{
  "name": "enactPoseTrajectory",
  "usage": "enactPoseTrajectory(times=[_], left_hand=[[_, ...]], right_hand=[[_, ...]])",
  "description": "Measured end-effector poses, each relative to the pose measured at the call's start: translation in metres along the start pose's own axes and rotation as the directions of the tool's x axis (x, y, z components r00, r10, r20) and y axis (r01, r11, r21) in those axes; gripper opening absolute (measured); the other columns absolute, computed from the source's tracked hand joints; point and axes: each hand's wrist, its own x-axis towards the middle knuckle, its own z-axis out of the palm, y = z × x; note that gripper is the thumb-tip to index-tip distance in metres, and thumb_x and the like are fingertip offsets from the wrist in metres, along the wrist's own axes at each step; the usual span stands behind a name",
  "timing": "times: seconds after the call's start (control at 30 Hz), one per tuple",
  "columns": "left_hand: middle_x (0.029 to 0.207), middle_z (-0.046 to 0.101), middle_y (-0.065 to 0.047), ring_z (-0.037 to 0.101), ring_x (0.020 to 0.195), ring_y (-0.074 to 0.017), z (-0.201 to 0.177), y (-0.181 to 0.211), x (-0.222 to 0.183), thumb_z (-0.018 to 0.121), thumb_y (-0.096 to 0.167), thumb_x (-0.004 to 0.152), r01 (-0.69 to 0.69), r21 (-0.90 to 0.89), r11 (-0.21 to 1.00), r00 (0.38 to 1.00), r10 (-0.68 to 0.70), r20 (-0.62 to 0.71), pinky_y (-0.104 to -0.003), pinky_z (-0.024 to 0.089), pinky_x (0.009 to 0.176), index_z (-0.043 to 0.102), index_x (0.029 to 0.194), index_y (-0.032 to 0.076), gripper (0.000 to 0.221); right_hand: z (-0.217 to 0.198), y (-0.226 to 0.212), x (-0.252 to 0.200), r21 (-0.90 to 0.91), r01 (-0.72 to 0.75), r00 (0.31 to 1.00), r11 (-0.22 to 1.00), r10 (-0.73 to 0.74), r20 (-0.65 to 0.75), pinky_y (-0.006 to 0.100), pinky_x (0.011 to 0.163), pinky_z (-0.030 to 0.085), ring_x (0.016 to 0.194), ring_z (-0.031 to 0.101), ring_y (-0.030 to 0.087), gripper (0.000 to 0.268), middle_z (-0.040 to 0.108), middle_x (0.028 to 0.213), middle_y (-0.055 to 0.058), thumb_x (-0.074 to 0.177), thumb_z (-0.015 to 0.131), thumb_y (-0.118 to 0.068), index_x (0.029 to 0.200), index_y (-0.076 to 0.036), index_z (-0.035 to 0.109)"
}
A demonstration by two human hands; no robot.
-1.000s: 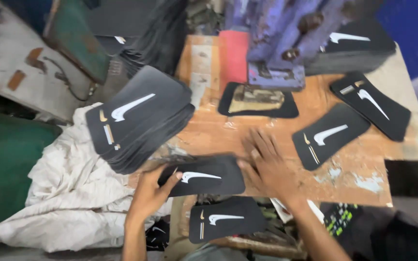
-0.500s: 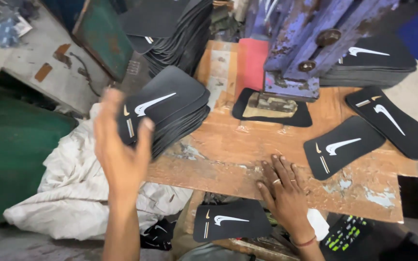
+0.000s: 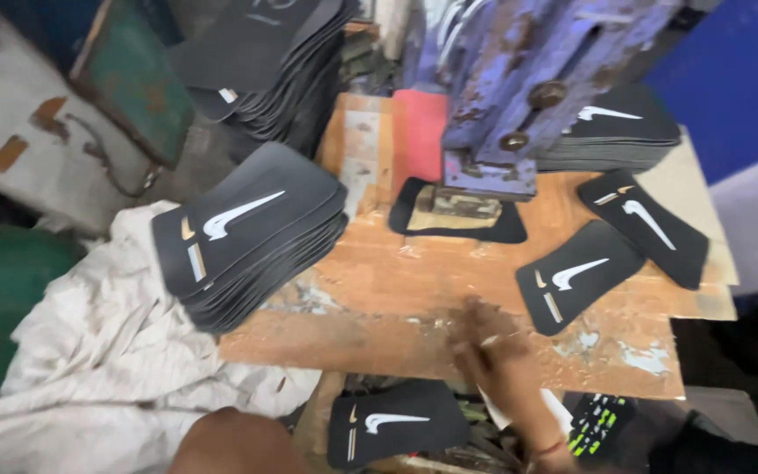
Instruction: Manually stamping brand logos onto fabric pieces using a mechanical press machine.
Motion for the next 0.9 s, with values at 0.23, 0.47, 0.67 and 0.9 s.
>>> enactPoseTrajectory(times=[0.23,0.47,0.67,0.9], left_hand=[[0.122,0.078,-0.006,0.073,0.102,-0.0239,-0.051,-0.079,-0.01,0.071,0.009,0.083,0.159,-0.031,0.987,0.977,-0.162,-0.141,-0.039,0.057,0.093,0.074,0.104,0.011,0.021],[0.068,0.067,-0.003,0.058,0.056,-0.0075,0.012,-0.177,-0.081,0.074,0.012,0.092,0.594,-0.283,0.753,0.675,-0.658,-0.335,-0.025,0.046,0.05,0.072,0.097,0.003,0.01],[0.06,0.057,0.002,0.048,0.055,-0.0017,0.023,-0.18,-0.095,0.067,0.013,0.098,0.583,-0.394,0.711,0.606,-0.703,-0.371,-0.024,0.037,0.047,0.069,0.093,0.002,0.012],[0.059,0.054,0.002,0.045,0.054,-0.0025,0.021,-0.18,-0.089,0.068,0.013,0.099,0.61,-0.353,0.71,0.606,-0.704,-0.37,-0.025,0.036,0.047,0.068,0.091,0.001,0.014]], right_hand=[[-0.065,0.129,0.015,-0.249,-0.072,0.974,0.966,0.015,-0.226,0.047,0.113,0.046,0.136,0.058,0.041,0.049,0.063,0.143,0.019,0.084,0.059,0.0,0.133,-0.009,0.065],[-0.025,0.017,-0.012,-0.309,-0.142,0.986,0.941,0.106,-0.131,0.045,0.085,0.051,0.096,0.063,0.034,0.032,0.071,0.123,0.013,0.084,0.071,-0.02,0.115,-0.01,0.076],[-0.003,-0.026,0.008,-0.186,-0.055,0.973,0.981,0.011,-0.229,0.044,0.091,0.047,0.104,0.06,0.032,0.028,0.068,0.12,0.009,0.088,0.074,-0.023,0.111,-0.008,0.076],[0.0,-0.025,0.015,-0.178,-0.018,0.972,0.984,-0.024,-0.232,0.044,0.09,0.045,0.103,0.059,0.03,0.027,0.068,0.119,0.008,0.088,0.074,-0.022,0.111,-0.009,0.077]])
